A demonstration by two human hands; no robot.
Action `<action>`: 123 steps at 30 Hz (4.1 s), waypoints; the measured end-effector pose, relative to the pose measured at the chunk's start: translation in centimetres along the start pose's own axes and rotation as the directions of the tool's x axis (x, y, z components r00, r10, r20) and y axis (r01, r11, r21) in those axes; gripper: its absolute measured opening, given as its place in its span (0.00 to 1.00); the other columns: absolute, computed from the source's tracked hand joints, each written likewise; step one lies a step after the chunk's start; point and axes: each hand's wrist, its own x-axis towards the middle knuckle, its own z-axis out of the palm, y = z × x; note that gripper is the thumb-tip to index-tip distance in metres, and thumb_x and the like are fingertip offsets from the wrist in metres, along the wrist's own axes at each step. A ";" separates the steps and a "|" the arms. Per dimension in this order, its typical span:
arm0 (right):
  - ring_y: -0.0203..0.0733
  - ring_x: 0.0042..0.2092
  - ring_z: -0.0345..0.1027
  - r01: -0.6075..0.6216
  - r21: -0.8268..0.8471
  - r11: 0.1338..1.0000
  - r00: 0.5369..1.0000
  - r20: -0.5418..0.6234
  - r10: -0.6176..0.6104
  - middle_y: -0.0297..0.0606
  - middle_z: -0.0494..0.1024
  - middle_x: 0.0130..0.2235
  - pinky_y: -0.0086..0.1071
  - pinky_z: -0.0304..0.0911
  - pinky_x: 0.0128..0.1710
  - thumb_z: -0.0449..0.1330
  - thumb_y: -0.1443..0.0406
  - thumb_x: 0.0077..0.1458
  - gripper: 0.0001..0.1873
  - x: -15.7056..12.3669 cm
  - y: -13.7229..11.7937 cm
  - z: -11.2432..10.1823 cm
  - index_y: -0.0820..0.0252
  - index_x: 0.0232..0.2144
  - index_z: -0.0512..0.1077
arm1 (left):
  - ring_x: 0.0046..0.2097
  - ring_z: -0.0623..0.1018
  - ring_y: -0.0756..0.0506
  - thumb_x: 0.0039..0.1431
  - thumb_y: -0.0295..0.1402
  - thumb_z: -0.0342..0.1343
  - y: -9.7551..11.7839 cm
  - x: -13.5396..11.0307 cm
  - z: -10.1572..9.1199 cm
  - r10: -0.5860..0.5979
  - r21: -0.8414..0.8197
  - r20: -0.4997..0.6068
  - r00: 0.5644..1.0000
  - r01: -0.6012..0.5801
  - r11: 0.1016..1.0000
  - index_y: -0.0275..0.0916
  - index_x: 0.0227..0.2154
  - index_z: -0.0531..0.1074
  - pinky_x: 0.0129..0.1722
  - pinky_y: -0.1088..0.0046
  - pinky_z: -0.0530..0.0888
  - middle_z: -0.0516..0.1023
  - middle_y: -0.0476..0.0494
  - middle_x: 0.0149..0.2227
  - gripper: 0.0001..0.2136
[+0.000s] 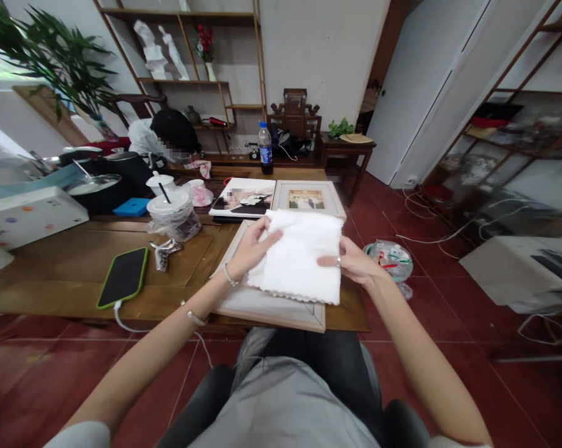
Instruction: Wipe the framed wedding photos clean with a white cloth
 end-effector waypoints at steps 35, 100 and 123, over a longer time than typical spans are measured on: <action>0.56 0.55 0.63 0.156 -0.987 -0.026 0.896 0.152 -0.416 0.51 0.71 0.53 0.44 0.59 0.55 0.57 0.70 0.45 0.17 -0.3 2.0 0.7 0.63 0.40 0.75 | 0.63 0.58 0.40 0.63 0.30 0.43 -4.2 -8.8 -8.4 -0.141 0.682 0.056 0.988 0.066 0.729 0.39 0.52 0.66 0.63 0.57 0.55 0.55 0.37 0.58 0.16; 0.56 0.63 0.51 0.117 -0.986 -0.118 0.711 0.166 -0.683 0.48 0.66 0.58 0.56 0.45 0.60 0.51 0.76 0.42 0.22 3.5 2.3 -0.9 0.64 0.39 0.76 | 0.61 0.61 0.40 0.64 0.32 0.41 -6.9 -5.9 -7.2 0.032 0.746 0.124 0.992 -0.115 0.656 0.32 0.53 0.66 0.63 0.56 0.58 0.64 0.33 0.58 0.18; 0.51 0.51 0.63 0.300 -0.952 -0.056 0.910 0.304 -0.283 0.47 0.74 0.47 0.42 0.57 0.54 0.53 0.75 0.40 0.17 -6.8 3.7 7.1 0.62 0.33 0.76 | 0.63 0.60 0.40 0.62 0.27 0.41 -6.9 -6.3 -6.9 0.029 0.758 0.123 0.992 -0.113 0.642 0.29 0.53 0.66 0.63 0.57 0.58 0.65 0.32 0.58 0.19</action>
